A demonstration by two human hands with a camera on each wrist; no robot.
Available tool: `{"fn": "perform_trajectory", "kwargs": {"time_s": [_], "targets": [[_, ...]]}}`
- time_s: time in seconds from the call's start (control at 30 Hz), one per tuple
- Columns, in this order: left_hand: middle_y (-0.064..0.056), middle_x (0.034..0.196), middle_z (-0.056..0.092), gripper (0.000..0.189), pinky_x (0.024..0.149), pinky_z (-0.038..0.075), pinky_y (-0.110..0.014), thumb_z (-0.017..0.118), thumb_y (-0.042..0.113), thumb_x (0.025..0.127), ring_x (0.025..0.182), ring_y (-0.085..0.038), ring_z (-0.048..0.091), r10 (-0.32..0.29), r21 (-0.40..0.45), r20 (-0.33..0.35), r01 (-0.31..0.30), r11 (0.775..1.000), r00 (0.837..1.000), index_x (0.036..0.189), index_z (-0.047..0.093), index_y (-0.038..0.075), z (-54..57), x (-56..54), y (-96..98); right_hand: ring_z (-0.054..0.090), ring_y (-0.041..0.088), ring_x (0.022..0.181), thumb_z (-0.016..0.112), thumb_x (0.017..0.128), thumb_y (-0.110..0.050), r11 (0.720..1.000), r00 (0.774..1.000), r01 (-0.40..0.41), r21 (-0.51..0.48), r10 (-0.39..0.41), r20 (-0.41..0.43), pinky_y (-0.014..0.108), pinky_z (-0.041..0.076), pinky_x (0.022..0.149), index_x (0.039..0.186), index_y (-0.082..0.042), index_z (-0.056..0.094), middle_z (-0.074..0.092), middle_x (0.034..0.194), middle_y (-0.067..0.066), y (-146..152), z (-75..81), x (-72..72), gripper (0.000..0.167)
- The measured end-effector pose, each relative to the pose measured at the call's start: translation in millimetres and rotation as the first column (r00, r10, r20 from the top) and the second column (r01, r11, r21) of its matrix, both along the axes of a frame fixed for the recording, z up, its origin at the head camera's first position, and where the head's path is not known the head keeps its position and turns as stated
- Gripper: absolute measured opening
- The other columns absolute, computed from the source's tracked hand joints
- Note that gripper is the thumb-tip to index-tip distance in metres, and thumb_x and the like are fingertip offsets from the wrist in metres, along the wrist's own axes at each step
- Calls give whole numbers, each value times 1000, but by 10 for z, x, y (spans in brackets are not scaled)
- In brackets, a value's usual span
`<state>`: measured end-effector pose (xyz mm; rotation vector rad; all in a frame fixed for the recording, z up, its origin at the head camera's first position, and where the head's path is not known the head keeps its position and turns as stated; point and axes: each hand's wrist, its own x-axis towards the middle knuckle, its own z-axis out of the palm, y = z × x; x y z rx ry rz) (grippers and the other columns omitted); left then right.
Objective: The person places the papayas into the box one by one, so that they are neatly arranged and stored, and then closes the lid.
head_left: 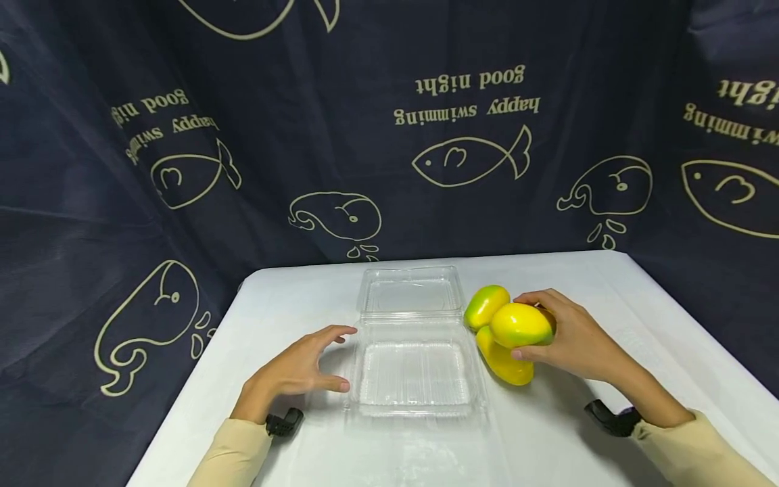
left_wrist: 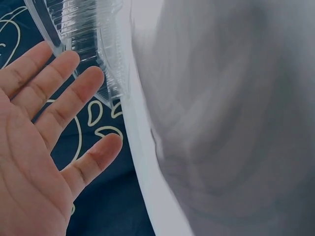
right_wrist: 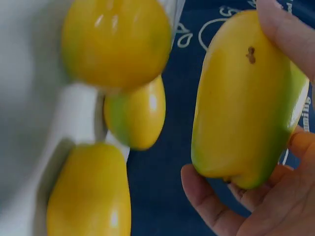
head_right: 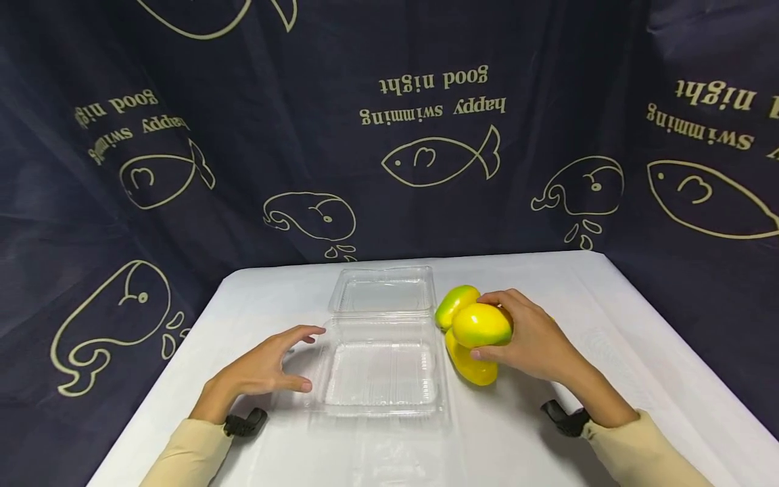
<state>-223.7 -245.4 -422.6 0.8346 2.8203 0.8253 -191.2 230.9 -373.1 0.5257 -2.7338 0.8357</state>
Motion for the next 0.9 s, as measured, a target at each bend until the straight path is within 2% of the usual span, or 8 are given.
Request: {"fn": "perform_trajectory", "kwargs": {"time_s": [0.13, 0.23, 0.5, 0.63, 0.9], "targets": [[5, 143, 57, 88, 109, 43, -50, 86, 52, 72, 132, -14, 53, -3, -3, 4, 3, 1000, 1000, 144, 37, 53, -5, -10, 13, 61, 28, 112, 89, 68, -53, 1000, 999, 15, -15, -14, 47, 49, 51, 89, 135, -16, 55, 60, 130, 6, -204, -14, -63, 84], [5, 143, 57, 88, 109, 43, -51, 86, 52, 72, 133, -16, 53, -5, 3, 7, 5, 1000, 1000, 144, 36, 53, -8, -16, 23, 61, 27, 111, 88, 68, -54, 1000, 999, 7, -20, -6, 46, 47, 51, 88, 134, -16, 55, 61, 131, 6, -370, -37, -110, 83], [4, 143, 57, 89, 109, 42, -52, 86, 54, 71, 133, -18, 54, 2, -3, -3, -2, 1000, 1000, 144, 36, 53, -12, -4, 33, 63, 20, 109, 77, 66, -76, 1000, 998, 2, 16, -3, 62, 46, 52, 89, 137, -23, 56, 64, 129, -3, -853, -77, -207, 91], [5, 143, 57, 89, 108, 43, -51, 86, 54, 71, 132, -17, 54, -1, -8, -15, 1, 1000, 1000, 144, 36, 52, -7, 1, 33, 63, 17, 109, 82, 66, -69, 1000, 996, -13, -4, 13, 83, 44, 53, 87, 135, -24, 58, 65, 127, -4, -1086, -102, -192, 86], [9, 144, 56, 89, 109, 43, -50, 87, 53, 69, 131, -15, 54, 7, -15, -14, -7, 1000, 1000, 144, 38, 52, 5, -7, 36, 59, 9, 103, 88, 66, -59, 994, 982, -95, -45, 101, 159, 36, 50, 87, 126, -26, 62, 66, 116, -11, -1453, -213, -77, 74]]}}
